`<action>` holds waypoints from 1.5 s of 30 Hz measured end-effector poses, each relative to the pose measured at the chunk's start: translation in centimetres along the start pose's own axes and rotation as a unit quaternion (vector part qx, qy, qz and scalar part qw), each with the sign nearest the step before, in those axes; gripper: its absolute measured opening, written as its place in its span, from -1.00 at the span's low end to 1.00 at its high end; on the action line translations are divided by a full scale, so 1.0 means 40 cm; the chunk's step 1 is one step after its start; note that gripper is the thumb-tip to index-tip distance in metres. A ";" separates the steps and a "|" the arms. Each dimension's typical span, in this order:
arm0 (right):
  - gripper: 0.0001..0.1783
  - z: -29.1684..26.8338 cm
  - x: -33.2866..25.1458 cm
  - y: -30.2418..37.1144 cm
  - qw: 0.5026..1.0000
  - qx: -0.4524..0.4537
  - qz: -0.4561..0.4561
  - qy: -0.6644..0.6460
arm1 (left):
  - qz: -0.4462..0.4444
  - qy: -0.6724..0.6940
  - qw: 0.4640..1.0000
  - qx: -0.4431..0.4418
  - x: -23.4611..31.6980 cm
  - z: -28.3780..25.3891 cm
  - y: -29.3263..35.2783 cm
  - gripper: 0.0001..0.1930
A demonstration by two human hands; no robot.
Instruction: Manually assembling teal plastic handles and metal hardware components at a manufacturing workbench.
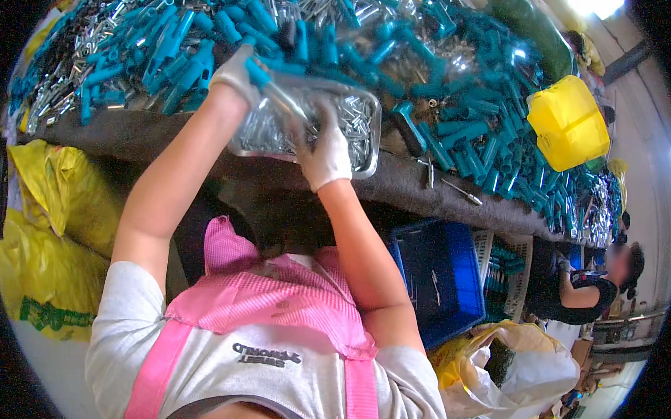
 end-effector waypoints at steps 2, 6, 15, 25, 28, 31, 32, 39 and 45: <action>-0.69 0.009 -0.005 0.001 0.996 0.000 -0.077 0.042 | 0.010 0.018 1.000 -0.006 0.000 0.001 -0.005 -0.77; -0.65 -0.010 0.045 0.001 0.996 0.018 0.017 -0.088 | -0.002 0.018 1.000 -0.021 -0.020 0.014 0.003 -0.79; -0.66 -0.001 -0.012 0.013 0.994 0.020 -0.107 0.030 | -0.047 0.011 0.996 -0.070 -0.032 -0.026 -0.057 -0.81; -0.79 -0.070 -0.023 0.053 0.982 0.104 -0.158 0.021 | 0.024 -0.020 0.998 0.047 0.008 -0.046 -0.055 -0.75; -0.78 -0.049 0.062 0.014 0.994 0.036 -0.058 0.084 | -0.012 -0.053 0.998 -0.023 0.019 -0.017 -0.077 -0.80; -0.76 -0.067 0.049 0.017 0.983 0.073 -0.035 0.162 | -0.060 -0.111 0.982 -0.139 0.000 0.022 -0.082 -0.77; -0.71 -0.085 0.049 0.007 0.988 0.094 -0.043 0.114 | -0.044 -0.254 0.949 -0.180 0.000 0.077 -0.041 -0.75; -0.50 -0.097 0.153 -0.061 0.941 0.002 0.125 -0.315 | 0.008 -0.809 0.402 -0.430 -0.154 0.302 0.203 -0.36; -0.64 -0.038 0.258 -0.052 0.898 0.021 0.164 -0.407 | -0.014 -0.770 0.462 -0.439 -0.119 0.188 0.158 -0.35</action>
Point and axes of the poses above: each hand's wrist, its own y-axis away from the middle knuckle, its own z-axis out of the palm, x = y × z, the point moved 9 cm from there along -y, towards the middle knuckle, and after that the axes turned 12 degrees about -x, right-handed, at the moved point
